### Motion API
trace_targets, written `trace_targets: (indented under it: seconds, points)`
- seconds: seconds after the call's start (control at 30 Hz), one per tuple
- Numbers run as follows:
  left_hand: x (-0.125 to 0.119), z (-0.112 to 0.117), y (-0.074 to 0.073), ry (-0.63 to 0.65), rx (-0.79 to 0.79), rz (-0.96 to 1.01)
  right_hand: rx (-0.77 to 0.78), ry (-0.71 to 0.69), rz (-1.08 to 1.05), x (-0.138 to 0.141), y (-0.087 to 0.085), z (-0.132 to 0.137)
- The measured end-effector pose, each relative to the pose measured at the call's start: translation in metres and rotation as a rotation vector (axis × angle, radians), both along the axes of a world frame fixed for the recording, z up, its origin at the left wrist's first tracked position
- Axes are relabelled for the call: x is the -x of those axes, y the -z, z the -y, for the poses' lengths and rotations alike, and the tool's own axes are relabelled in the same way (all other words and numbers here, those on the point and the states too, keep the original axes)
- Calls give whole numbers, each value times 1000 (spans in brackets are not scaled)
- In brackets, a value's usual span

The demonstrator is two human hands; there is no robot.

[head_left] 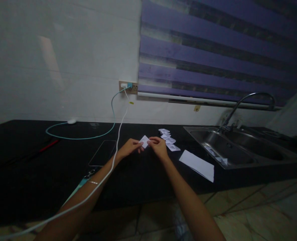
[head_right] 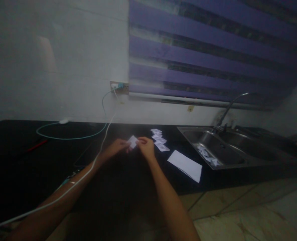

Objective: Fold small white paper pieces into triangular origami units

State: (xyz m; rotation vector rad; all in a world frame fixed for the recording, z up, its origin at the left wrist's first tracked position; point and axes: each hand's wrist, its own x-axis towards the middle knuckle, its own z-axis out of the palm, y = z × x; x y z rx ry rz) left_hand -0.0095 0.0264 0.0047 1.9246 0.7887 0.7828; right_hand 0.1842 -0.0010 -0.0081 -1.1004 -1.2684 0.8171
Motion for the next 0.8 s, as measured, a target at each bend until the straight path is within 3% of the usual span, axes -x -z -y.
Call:
trace_targets:
  seconds: [0.2,0.33,0.6,0.8]
  points:
    - [-3,4,1,177,24,-95,-69,-28,100,1,1,-1]
    - [-3,0,6,129,3,-86,-94,-17,124,2,3,-2]
    - [-6,-3,15,111,-31,-107,-331,150,402,5,-4,8]
    - [-10,-4,16,36,-18,-35,-265,106,231,11,-6,7]
